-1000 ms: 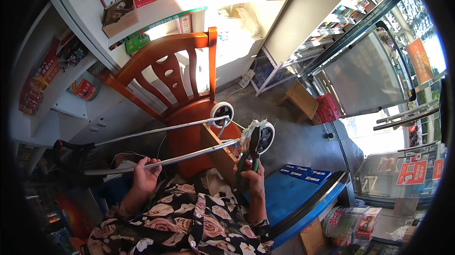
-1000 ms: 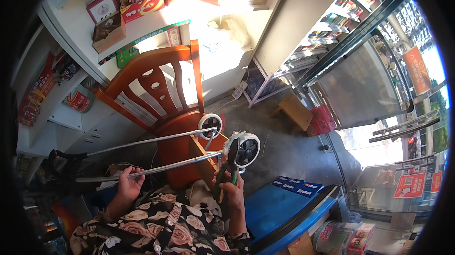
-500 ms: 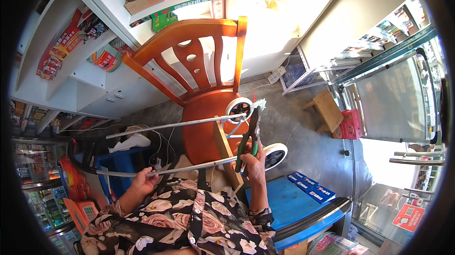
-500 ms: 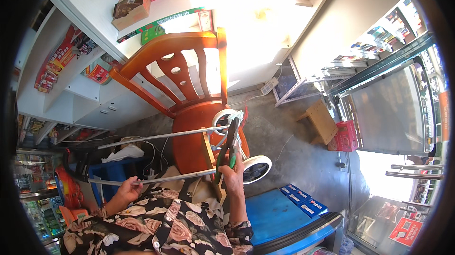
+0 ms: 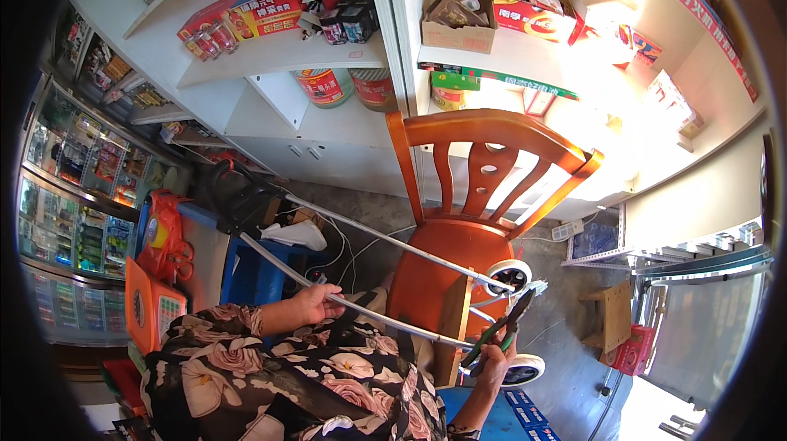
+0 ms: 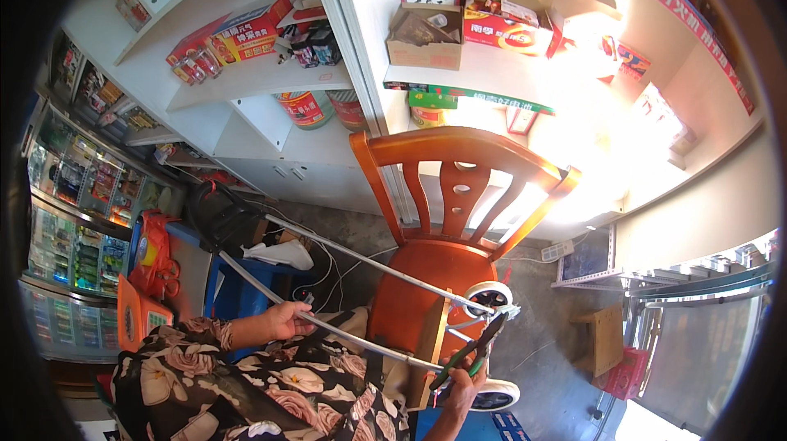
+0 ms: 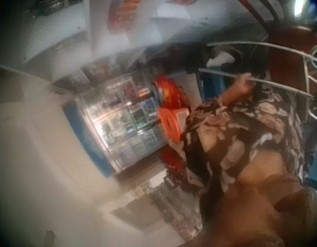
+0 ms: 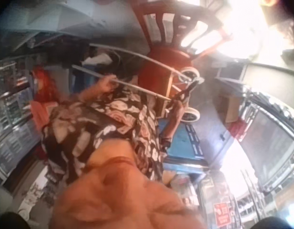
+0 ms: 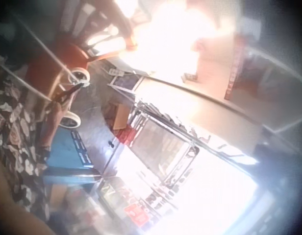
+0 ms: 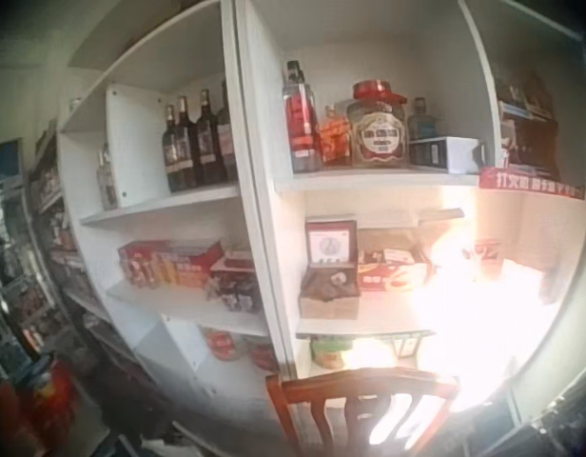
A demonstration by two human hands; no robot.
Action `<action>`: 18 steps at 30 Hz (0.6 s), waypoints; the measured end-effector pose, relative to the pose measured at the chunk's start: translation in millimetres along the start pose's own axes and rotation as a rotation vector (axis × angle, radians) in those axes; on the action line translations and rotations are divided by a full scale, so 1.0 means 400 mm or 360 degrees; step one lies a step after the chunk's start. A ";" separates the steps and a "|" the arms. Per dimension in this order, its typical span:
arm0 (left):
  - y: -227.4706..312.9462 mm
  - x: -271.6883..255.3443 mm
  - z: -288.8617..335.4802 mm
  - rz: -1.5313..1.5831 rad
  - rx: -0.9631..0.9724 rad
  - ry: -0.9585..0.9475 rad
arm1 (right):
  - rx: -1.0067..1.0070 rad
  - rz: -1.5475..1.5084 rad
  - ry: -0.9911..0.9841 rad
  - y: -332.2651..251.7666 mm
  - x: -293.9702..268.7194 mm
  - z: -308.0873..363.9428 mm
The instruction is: The person assembles a metal walker by attaching a wooden board to its frame using pliers. They repeatedly tighten and adjust the connections, then wipe the board with a cloth before continuing to secure the frame.
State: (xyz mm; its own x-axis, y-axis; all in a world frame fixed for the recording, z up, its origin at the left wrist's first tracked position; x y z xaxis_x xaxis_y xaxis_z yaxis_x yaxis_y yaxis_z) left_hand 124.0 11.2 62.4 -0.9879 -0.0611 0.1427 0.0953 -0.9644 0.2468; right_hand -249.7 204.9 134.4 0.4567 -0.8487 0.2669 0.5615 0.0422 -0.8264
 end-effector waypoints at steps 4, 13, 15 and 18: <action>0.041 -0.012 -0.032 0.0014 -0.0058 -0.0064 | 0.0119 0.0055 -0.0122 0.054 0.049 -0.015; 0.154 0.044 -0.059 -0.0129 0.0166 0.0121 | 0.0140 -0.0006 -0.0146 0.029 0.125 -0.021; 0.157 0.077 -0.051 -0.0117 0.0201 0.0085 | 0.0137 0.0039 -0.0131 0.032 0.125 -0.024; 0.154 0.113 -0.029 -0.0274 0.0218 0.0056 | 0.0167 0.0089 -0.0258 0.039 0.117 -0.027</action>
State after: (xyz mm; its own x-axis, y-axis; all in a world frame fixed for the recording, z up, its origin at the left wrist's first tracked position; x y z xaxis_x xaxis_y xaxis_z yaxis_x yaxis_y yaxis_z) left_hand 83.7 -53.9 73.0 -0.9945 0.0901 0.0542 -0.0617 -0.9174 0.3931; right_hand -226.8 160.3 128.6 0.5894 -0.7479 0.3053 0.5970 0.1487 -0.7883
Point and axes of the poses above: each hand's wrist, its own z-axis away from the middle knuckle, its own x-axis out of the palm, y = z × x, the point moved 9 cm from there along -z, towards the middle knuckle, and after that the axes turned 2 degrees about -y, right-handed, at the moved point
